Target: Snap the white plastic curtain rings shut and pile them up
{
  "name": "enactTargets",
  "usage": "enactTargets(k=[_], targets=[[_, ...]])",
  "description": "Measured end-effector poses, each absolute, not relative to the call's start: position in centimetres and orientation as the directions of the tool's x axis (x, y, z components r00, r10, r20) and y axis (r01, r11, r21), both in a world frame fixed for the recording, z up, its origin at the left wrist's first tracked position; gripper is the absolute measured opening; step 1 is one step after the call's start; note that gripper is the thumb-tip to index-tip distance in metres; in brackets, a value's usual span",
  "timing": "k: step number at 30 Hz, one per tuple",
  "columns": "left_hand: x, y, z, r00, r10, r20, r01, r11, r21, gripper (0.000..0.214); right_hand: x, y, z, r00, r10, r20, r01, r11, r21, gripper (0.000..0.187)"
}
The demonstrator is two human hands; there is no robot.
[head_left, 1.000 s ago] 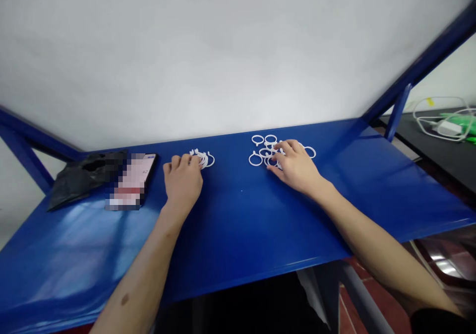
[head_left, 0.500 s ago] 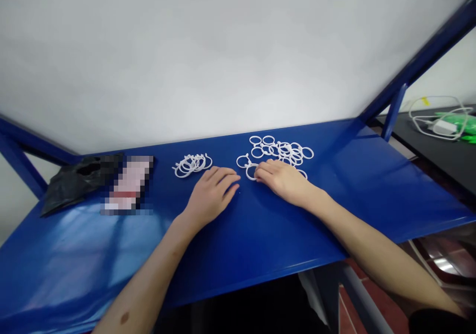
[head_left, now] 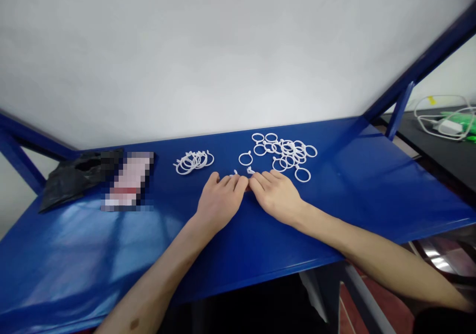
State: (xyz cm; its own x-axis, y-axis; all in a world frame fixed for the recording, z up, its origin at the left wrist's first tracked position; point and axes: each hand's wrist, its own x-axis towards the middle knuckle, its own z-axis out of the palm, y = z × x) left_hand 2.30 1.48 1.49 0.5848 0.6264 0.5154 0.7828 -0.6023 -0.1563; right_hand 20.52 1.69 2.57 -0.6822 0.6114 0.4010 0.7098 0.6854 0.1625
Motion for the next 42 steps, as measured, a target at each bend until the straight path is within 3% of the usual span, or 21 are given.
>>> enactTargets(k=[5, 9, 13, 18, 23, 30, 42], targets=[[1.4, 2.5, 1.3, 0.525, 0.666, 0.530, 0.803, -0.594, -0.050, 0.027, 21.0, 2.9, 2.1, -0.682, 0.588, 0.435, 0.661, 0.751, 0.020, 0.028], [-2.1, 4.4, 1.5, 0.362, 0.706, 0.609, 0.898, -0.440, -0.024, 0.024, 22.6, 5.7, 1.7, -0.548, 0.654, 0.521, 0.726, 0.682, -0.092, 0.041], [-5.1, 5.7, 1.3, 0.236, 0.785, 0.573, 0.961, -0.275, -0.018, 0.030, 24.4, 8.1, 0.7, -0.517, 0.734, 0.441, 0.810, 0.586, -0.027, 0.038], [-5.2, 5.7, 0.9, 0.131, 0.821, 0.555, 0.988, -0.155, -0.005, 0.035, 24.9, 9.0, -0.2, -0.585, 0.756, 0.295, 0.801, 0.596, 0.059, 0.031], [-3.0, 5.0, 0.9, 0.214, 0.790, 0.574, 0.950, -0.305, 0.064, 0.032, 24.7, 8.9, 0.1, -0.588, 0.759, 0.279, 0.786, 0.618, -0.026, 0.023], [-0.5, 4.1, 0.3, 0.392, 0.800, 0.454, 0.877, -0.475, 0.080, 0.033, 23.9, 9.0, -0.3, -0.623, 0.644, 0.445, 0.602, 0.757, -0.254, 0.024], [0.2, 3.9, -0.1, 0.521, 0.716, 0.464, 0.772, -0.628, 0.101, 0.028, 22.1, 7.7, -0.2, -0.767, 0.553, 0.326, 0.560, 0.824, -0.080, 0.019]])
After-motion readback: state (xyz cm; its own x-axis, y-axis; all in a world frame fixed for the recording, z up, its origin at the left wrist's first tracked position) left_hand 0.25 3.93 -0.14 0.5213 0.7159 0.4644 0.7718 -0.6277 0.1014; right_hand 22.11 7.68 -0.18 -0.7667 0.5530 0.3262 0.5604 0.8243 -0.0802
